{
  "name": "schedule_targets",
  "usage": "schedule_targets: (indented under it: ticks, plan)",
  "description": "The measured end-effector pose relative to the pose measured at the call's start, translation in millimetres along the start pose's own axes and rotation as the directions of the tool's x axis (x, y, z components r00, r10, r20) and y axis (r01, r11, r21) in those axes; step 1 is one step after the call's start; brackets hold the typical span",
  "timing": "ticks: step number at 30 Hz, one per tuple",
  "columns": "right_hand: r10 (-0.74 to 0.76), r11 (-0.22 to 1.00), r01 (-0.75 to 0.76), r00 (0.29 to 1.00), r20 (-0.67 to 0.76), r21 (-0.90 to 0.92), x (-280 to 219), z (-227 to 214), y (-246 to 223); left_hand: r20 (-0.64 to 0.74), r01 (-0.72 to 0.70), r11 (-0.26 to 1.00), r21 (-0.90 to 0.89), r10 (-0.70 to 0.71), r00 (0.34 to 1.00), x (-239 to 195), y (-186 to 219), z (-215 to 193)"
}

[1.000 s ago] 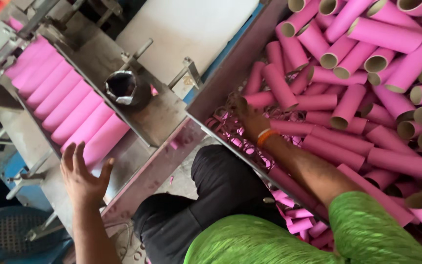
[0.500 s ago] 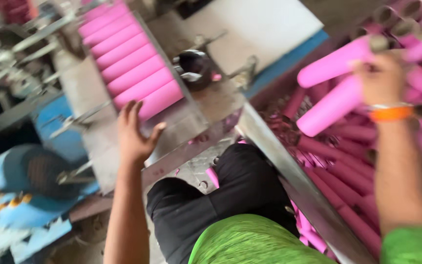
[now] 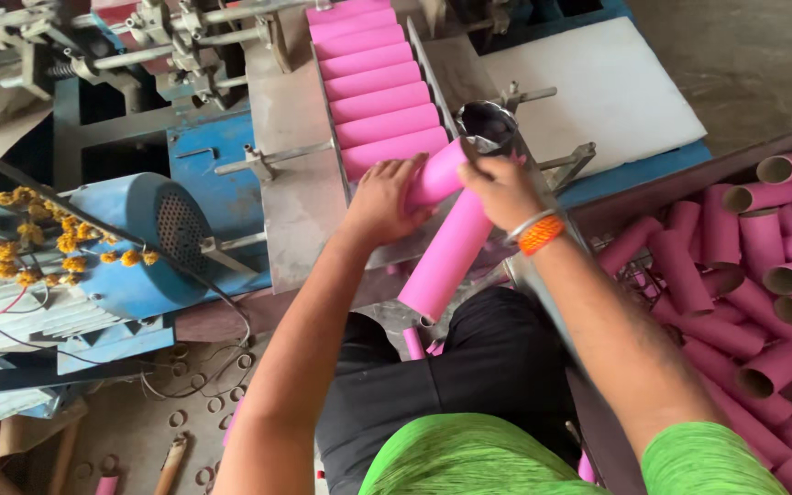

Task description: The person repeatedly picks pink cylindrical tubes from a large bin and places them onto a conveyor belt. The person handles the cylinders one at a time or in small groups, moving them from the bin to the belt continuously.

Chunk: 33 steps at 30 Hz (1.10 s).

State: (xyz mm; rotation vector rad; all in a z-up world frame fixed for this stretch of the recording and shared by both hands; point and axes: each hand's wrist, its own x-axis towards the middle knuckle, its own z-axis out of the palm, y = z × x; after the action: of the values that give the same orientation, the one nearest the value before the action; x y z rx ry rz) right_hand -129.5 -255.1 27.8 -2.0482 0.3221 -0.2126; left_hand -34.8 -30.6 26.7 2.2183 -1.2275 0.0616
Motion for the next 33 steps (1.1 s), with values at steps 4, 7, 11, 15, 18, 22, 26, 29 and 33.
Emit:
schedule_targets:
  ticks: [4,7,11,15,18,22,26,29,33]
  plan:
    - [-0.327,0.945,0.315,0.928,-0.179,-0.093,-14.5,-13.4,-14.3,0.111,0.106,0.965,0.242,-0.136,0.984,2.5,-6.3,10.0]
    - [-0.381,0.919,0.277,0.809,-0.448,-0.281,-30.3,-46.9,-17.2,-0.016,0.018,0.926,0.378,-0.013,1.000,1.6,-10.2,14.8]
    - [-0.488,0.864,0.319,0.720,-0.494,-0.389,-37.6,-23.4,-23.5,-0.194,-0.014,0.983,0.183,0.050,0.980,-0.5,-8.5,6.9]
    - [-0.575,0.814,0.465,0.732,-0.367,-0.348,-41.8,34.3,-28.7,0.044,-0.058,0.987,0.148,0.052,0.998,-8.2,16.4,4.2]
    - [-0.594,0.794,0.493,0.753,-0.282,-0.355,-42.1,19.4,-14.6,0.117,-0.028,0.961,0.274,-0.004,0.993,-12.8,31.8,3.4]
    - [-0.543,0.820,0.392,0.764,-0.348,-0.417,-75.3,-71.2,55.7,-0.003,0.029,0.942,0.333,-0.030,1.000,-20.1,28.9,-1.6]
    - [-0.090,0.938,-0.121,0.818,-0.568,-0.324,-152.8,-170.6,177.4,-0.038,0.054,0.948,0.314,-0.044,0.998,-28.4,18.3,-2.7]
    - [0.336,0.781,-0.563,0.743,-0.579,-0.270,-225.5,-220.9,265.5,-0.166,0.010,0.948,0.319,0.045,0.985,-31.9,9.9,-4.1]
    - [0.522,0.715,-0.664,0.714,-0.466,-0.217,-285.4,-209.1,328.8,-0.190,0.020,0.936,0.351,0.050,0.980,-32.6,-4.6,1.2]
